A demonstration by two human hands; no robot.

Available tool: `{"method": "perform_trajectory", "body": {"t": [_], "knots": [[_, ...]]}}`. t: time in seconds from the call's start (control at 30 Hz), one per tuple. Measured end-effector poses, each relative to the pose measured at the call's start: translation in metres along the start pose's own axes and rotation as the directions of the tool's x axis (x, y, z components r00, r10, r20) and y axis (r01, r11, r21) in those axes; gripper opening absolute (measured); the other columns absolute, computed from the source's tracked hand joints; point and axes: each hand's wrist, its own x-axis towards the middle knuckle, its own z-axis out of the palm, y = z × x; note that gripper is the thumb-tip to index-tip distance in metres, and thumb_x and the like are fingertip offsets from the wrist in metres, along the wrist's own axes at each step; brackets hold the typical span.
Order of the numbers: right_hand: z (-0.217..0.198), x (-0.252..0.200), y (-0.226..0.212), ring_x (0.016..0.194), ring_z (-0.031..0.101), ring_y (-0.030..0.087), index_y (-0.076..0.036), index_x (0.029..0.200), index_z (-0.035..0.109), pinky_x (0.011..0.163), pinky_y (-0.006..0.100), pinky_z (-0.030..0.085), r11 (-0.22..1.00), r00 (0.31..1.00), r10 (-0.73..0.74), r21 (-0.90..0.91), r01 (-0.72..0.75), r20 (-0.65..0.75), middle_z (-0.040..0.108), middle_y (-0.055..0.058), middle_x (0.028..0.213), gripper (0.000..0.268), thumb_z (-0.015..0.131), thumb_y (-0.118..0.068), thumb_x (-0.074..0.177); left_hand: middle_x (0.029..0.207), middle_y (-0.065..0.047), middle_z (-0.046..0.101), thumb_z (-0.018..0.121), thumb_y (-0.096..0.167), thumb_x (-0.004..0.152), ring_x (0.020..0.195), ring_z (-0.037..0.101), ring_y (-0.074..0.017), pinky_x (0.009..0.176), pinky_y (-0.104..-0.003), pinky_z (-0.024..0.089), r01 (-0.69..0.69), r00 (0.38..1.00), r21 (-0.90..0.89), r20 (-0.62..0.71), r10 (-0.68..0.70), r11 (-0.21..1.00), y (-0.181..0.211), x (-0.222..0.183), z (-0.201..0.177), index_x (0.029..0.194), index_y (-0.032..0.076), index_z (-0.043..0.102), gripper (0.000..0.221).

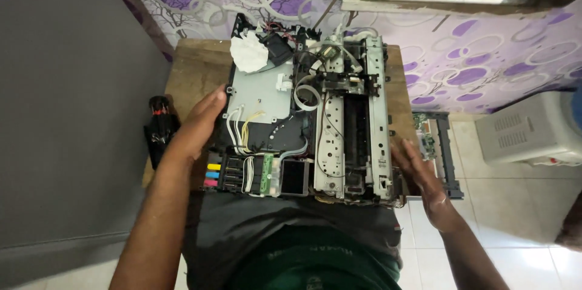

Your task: The person uses a screwdriver to remove screws from a disassembled printer placed on a wooden table. They remove a black plastic cover, set it aside, and continue to manipulate internal components and wires while inspecting the device.

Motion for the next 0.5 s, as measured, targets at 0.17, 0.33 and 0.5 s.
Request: {"method": "perform_trajectory", "body": {"t": [0.17,0.33,0.5], "knots": [[0.006,-0.002,0.006,0.145,0.032,0.054,-0.001,0.162,0.013,0.115,0.075,-0.011,0.961,0.993,-0.080,-0.270,0.055,-0.081,0.028,0.027,0.164,0.127,0.006,-0.096,0.078,0.146,-0.023,0.057,0.070,0.053,0.092,0.138,0.051,-0.0371,0.112,-0.051,0.042,0.167,0.971,0.488,-0.230,-0.058,0.857,0.030,-0.021,0.001,0.155,0.007,0.048,0.081],[0.005,-0.002,0.014,0.144,0.034,0.053,-0.001,0.162,0.015,0.115,0.075,-0.011,0.962,0.992,-0.082,-0.267,0.053,-0.098,0.031,0.028,0.162,0.130,0.001,-0.098,0.076,0.118,-0.025,0.070,0.078,0.021,0.087,0.113,0.066,-0.0454,0.097,-0.052,0.050,-0.226,0.901,0.693,-0.118,0.417,0.685,0.052,-0.050,0.030,0.131,0.001,0.070,0.049],[0.010,0.002,0.004,0.142,0.037,0.054,-0.001,0.161,0.017,0.115,0.078,-0.007,0.954,0.986,-0.123,-0.286,0.086,-0.111,0.033,0.029,0.161,0.122,0.000,-0.092,0.082,0.107,-0.006,0.075,0.081,0.021,0.084,0.104,0.071,-0.0325,0.092,-0.042,0.052,-0.513,0.788,0.736,0.199,0.583,0.442,0.041,-0.040,0.061,0.117,0.016,0.077,0.034]]}}
